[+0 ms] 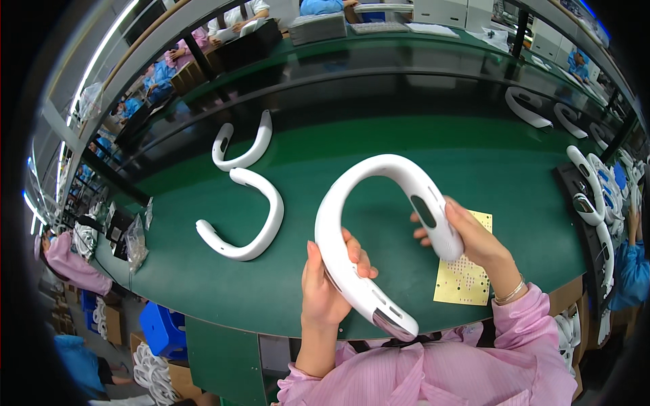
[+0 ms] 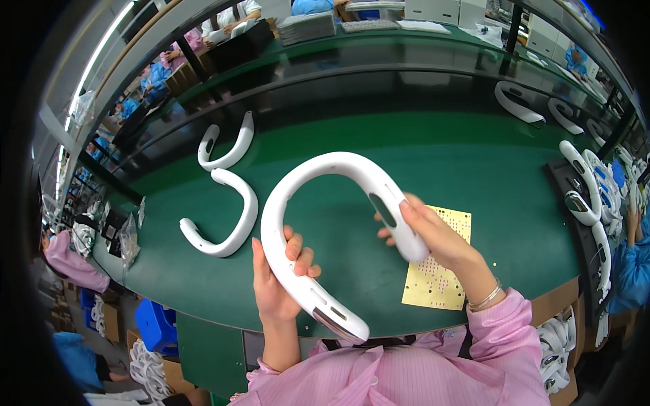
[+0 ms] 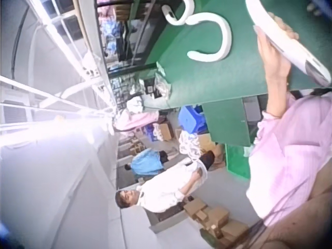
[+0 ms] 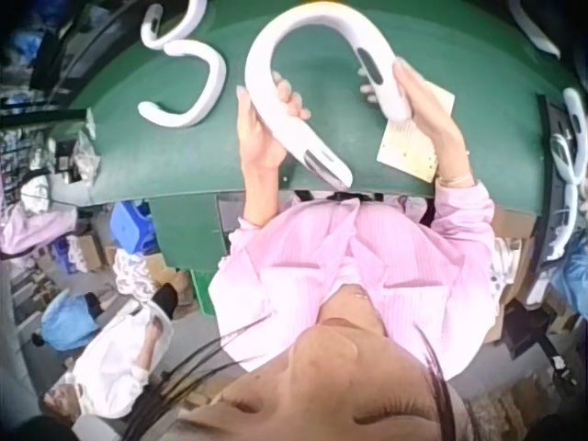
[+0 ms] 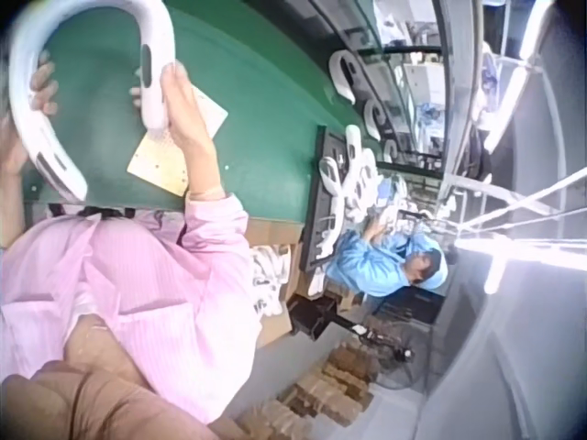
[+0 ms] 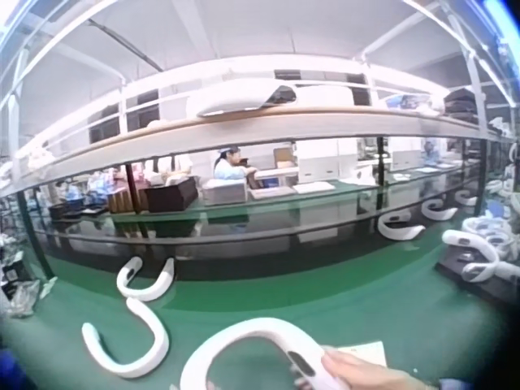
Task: Assembling electronic neck massagers by attaching components and inspecting the units on a factory production line.
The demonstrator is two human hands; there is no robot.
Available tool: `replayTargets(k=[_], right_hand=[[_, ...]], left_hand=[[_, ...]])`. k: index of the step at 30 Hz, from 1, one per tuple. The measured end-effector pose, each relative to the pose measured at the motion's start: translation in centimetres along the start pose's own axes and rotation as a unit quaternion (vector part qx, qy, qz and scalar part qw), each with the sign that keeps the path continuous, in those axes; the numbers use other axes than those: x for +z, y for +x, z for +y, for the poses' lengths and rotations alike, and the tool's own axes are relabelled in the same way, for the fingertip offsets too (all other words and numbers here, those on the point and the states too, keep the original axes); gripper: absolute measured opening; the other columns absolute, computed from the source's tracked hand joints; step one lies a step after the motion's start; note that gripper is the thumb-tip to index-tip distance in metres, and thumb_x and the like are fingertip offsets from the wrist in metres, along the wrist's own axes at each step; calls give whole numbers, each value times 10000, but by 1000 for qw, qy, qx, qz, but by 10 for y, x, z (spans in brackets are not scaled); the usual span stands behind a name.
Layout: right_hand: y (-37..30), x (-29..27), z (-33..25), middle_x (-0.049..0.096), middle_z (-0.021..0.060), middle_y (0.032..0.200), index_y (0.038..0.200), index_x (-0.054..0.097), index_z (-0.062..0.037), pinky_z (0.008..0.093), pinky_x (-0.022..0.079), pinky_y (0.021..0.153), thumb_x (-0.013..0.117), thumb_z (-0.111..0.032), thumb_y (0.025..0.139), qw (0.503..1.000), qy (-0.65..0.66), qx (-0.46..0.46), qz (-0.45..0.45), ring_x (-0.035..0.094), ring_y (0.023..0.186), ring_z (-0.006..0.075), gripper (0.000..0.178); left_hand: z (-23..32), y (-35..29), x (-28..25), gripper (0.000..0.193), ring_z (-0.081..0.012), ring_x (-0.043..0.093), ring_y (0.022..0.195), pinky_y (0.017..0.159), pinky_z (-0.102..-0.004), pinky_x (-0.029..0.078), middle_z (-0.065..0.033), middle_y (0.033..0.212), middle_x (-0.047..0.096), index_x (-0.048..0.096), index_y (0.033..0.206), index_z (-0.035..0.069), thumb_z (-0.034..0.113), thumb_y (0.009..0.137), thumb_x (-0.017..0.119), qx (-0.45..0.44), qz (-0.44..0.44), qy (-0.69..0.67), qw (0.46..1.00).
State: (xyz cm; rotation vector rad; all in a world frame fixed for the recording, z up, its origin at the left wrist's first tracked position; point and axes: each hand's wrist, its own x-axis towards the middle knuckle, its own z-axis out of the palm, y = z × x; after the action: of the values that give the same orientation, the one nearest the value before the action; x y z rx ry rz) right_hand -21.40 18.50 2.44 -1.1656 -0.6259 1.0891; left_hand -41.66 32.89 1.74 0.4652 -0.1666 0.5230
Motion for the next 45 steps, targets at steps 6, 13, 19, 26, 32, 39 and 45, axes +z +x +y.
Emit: replayTargets(k=[6, 13, 19, 26, 32, 39, 45], right_hand=[[-14, 12, 11, 584, 63, 825, 1083, 477, -14, 254, 485, 509, 513, -365, 927, 998, 23, 10, 56, 563, 587, 108, 386], [-20, 14, 18, 583, 50, 813, 1097, 484, -17, 247, 485, 525, 520, -365, 920, 997, 28, -9, 65, 566, 601, 102, 392], [-19, 9, 21, 584, 53, 814, 1198, 461, -8, 248, 489, 541, 472, -353, 944, 997, 57, -10, 49, 572, 618, 109, 429], [-16, 6, 28, 579, 68, 829, 1264, 424, 7, 257, 494, 557, 434, -362, 957, 996, 80, -19, 32, 576, 640, 130, 480], [-14, 6, 33, 579, 73, 836, 1272, 415, 12, 268, 501, 574, 419, -376, 960, 996, 86, -12, 29, 578, 651, 135, 498], [-10, 8, 39, 580, 74, 847, 1277, 411, 10, 281, 507, 587, 423, -384, 958, 995, 101, 1, 18, 582, 663, 141, 507], [-9, 12, 44, 573, 90, 865, 1298, 382, -2, 287, 509, 586, 431, -421, 948, 995, 98, -14, 31, 586, 649, 165, 548]], left_hand=[[-1, 3, 7, 596, -216, 510, 807, 775, -405, 490, -121, 1103, 479, 203, 1407, -36, 293, 949, 393, 20, 5, -78, 997], [-4, 1, -3, 598, -221, 551, 760, 708, -388, 518, -139, 1083, 512, 200, 1392, -61, 244, 923, 411, 34, -50, -90, 994], [-11, 7, 15, 492, -230, 597, 782, 644, -342, 522, -169, 1084, 521, 292, 1316, -72, 238, 936, 339, 38, -39, -17, 998], [-9, 9, 28, 422, -219, 613, 762, 622, -335, 540, -179, 1074, 525, 341, 1239, -77, 206, 927, 313, 22, -13, 97, 995], [-7, 10, 46, 518, -217, 588, 706, 587, -338, 522, -169, 1035, 532, 287, 1321, -99, 212, 911, 343, 15, 44, 151, 988], [-4, 8, 48, 517, -227, 605, 712, 593, -342, 525, -178, 1041, 533, 292, 1318, -96, 222, 914, 340, 8, 56, 174, 983], [4, 4, 38, 514, -259, 626, 752, 647, -377, 556, -202, 1077, 522, 276, 1329, -83, 232, 925, 319, -8, 20, 201, 979]])
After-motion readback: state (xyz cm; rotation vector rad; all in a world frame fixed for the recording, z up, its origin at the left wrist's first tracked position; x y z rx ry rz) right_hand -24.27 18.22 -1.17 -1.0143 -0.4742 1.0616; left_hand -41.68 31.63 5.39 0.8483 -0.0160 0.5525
